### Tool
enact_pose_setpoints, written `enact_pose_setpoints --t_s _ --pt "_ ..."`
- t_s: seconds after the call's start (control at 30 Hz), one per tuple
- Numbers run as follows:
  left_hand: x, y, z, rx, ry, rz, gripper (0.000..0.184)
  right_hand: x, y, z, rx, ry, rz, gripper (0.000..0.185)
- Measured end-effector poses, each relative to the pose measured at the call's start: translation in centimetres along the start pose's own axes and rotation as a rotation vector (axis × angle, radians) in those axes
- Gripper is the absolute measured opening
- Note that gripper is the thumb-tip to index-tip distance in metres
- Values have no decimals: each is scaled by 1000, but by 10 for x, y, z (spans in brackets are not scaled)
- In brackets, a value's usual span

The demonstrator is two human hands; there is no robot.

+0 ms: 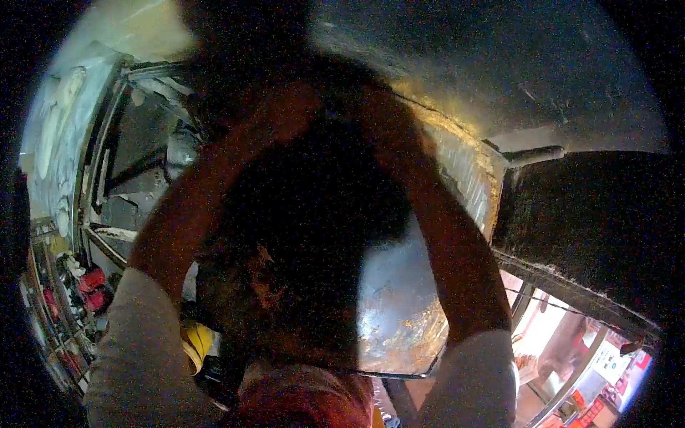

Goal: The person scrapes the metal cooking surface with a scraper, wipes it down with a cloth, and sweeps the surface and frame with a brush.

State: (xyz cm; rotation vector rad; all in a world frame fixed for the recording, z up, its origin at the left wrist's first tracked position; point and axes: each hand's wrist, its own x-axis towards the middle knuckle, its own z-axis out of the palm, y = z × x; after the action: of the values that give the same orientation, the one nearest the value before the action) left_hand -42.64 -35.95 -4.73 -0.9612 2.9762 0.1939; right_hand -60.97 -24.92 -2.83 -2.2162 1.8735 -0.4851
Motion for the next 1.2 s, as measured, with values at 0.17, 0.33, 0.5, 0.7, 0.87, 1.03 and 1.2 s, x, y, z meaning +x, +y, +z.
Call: enact_pose_setpoints --t_s 0.17,0.33,0.5,0.7,0.87,1.03,1.2 --pt "-31 14 14 153 85 20 15 -7 4 23 -417 -26 -73 31" --pt "8 -20 24 -35 245 91 16 40 -18 -23 -285 -624 374 31" --pt "-45 0 31 155 551 149 17 -5 -1 44 -115 326 -94 27" --pt "4 -52 7 -27 66 -83 16 68 -17 10 -372 -574 200 42" --pt "-40 -31 -4 138 -98 99 16 31 -25 20 -96 112 -119 35" --pt "-22 -59 -8 120 82 78 16 56 -31 39 -395 -421 170 39" --pt "-67 -55 26 315 405 207 17 25 -73 38 157 336 178 29"
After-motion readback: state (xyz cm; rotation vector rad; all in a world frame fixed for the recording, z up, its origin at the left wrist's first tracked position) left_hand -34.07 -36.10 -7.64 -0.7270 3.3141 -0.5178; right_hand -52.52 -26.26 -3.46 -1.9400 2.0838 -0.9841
